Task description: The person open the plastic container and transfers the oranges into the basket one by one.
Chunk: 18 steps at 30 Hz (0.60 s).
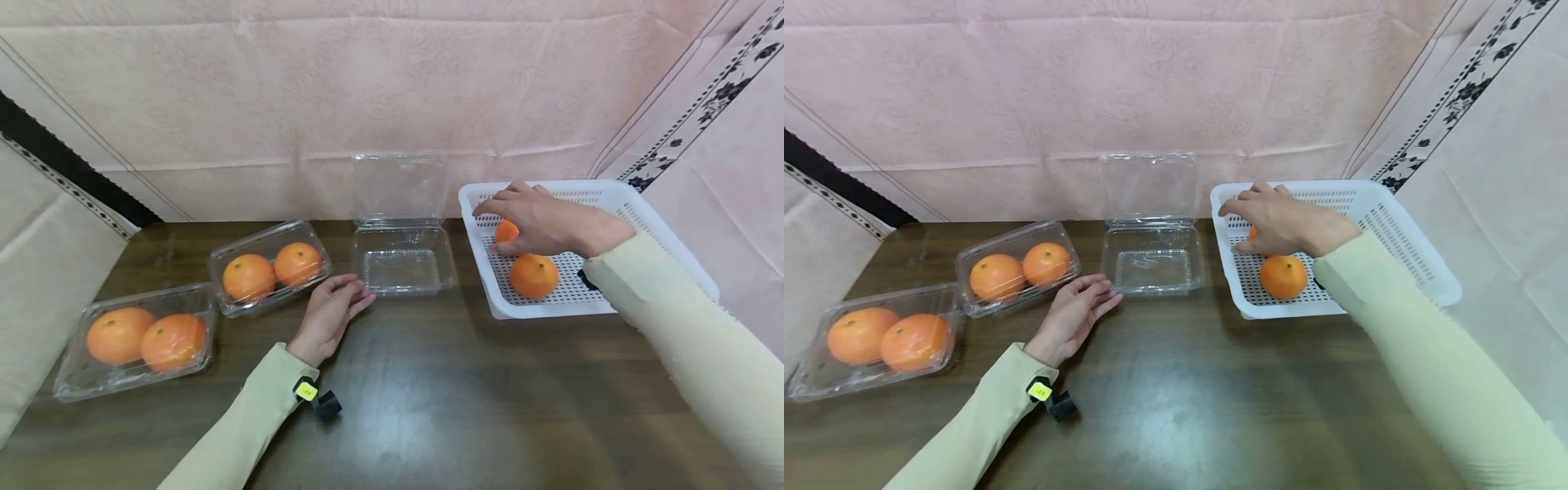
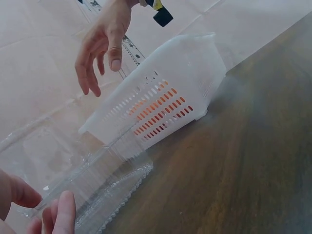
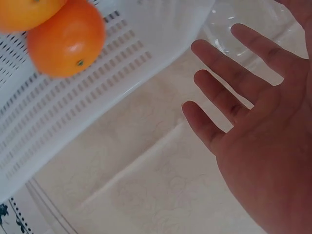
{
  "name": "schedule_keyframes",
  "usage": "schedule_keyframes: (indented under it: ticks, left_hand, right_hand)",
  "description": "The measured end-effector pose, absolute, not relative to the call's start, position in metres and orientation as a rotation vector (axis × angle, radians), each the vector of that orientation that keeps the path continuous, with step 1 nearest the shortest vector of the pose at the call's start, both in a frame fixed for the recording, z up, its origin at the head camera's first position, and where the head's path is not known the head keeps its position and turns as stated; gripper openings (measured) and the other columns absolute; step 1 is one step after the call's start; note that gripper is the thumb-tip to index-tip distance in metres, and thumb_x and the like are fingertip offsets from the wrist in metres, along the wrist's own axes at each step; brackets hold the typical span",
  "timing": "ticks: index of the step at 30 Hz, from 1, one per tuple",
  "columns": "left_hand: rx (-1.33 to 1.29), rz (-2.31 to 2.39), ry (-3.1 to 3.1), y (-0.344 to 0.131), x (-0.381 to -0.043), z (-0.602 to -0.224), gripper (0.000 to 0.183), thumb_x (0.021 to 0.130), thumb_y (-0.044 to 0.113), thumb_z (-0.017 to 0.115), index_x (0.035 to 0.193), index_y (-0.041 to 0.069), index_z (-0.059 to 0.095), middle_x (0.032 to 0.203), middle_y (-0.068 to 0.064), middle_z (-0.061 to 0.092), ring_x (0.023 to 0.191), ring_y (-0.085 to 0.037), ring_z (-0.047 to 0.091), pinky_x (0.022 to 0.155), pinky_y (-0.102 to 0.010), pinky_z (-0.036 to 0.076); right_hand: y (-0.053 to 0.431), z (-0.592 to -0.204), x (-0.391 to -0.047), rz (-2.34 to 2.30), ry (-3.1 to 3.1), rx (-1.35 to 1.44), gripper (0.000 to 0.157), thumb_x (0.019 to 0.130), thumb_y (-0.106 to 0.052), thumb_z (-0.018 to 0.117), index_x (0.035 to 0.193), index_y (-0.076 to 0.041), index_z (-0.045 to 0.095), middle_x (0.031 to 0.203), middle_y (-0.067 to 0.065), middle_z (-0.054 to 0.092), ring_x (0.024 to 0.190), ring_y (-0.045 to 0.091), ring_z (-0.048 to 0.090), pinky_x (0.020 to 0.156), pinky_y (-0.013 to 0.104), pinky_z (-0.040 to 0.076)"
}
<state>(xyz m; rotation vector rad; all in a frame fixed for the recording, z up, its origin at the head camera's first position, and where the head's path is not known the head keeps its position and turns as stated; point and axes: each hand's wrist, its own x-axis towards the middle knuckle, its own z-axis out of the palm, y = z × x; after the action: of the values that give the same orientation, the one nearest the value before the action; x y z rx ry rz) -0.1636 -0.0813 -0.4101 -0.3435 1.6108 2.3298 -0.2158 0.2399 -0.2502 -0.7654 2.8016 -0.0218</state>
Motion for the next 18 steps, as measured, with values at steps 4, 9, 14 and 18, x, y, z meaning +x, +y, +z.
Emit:
schedule_keyframes:
  ticks: [4,9,14,18]
  left_hand:
    - [-0.338,2.354,1.602,-0.078,-0.165,-0.41,0.043,0.104,0.001,0.05,0.144,-0.008,0.038,0.124,-0.018,0.051,0.115,-0.025,0.061,0.101,-0.029,0.06]
    - [-0.353,2.378,1.604,-0.077,-0.167,-0.41,0.042,0.103,0.001,0.052,0.143,-0.007,0.039,0.123,-0.017,0.051,0.11,-0.022,0.059,0.1,-0.028,0.06]
    - [-0.362,2.399,1.587,-0.074,-0.17,-0.41,0.043,0.103,0.0,0.051,0.144,-0.007,0.039,0.127,-0.02,0.049,0.117,-0.026,0.056,0.102,-0.03,0.059]
    - [-0.373,2.433,1.564,-0.071,-0.173,-0.409,0.043,0.103,-0.001,0.051,0.143,-0.008,0.038,0.125,-0.02,0.049,0.113,-0.025,0.057,0.102,-0.03,0.059]
  right_hand:
    - [0.232,-0.252,-0.209,-0.045,2.816,-0.808,0.061,0.09,-0.033,0.077,0.144,-0.018,0.055,0.151,0.011,0.053,0.138,0.034,0.037,0.116,0.063,0.035]
    - [0.222,-0.256,-0.197,-0.026,2.822,-0.864,0.062,0.09,-0.035,0.078,0.145,-0.017,0.055,0.151,0.013,0.052,0.14,0.037,0.04,0.119,0.064,0.035]
    - [0.219,-0.26,-0.182,-0.042,2.847,-0.897,0.059,0.089,-0.035,0.078,0.14,-0.014,0.058,0.144,0.014,0.058,0.135,0.037,0.049,0.116,0.06,0.04]
    - [0.22,-0.262,-0.167,-0.108,2.86,-0.924,0.057,0.089,-0.033,0.078,0.138,-0.011,0.059,0.138,0.012,0.06,0.127,0.033,0.051,0.109,0.051,0.046]
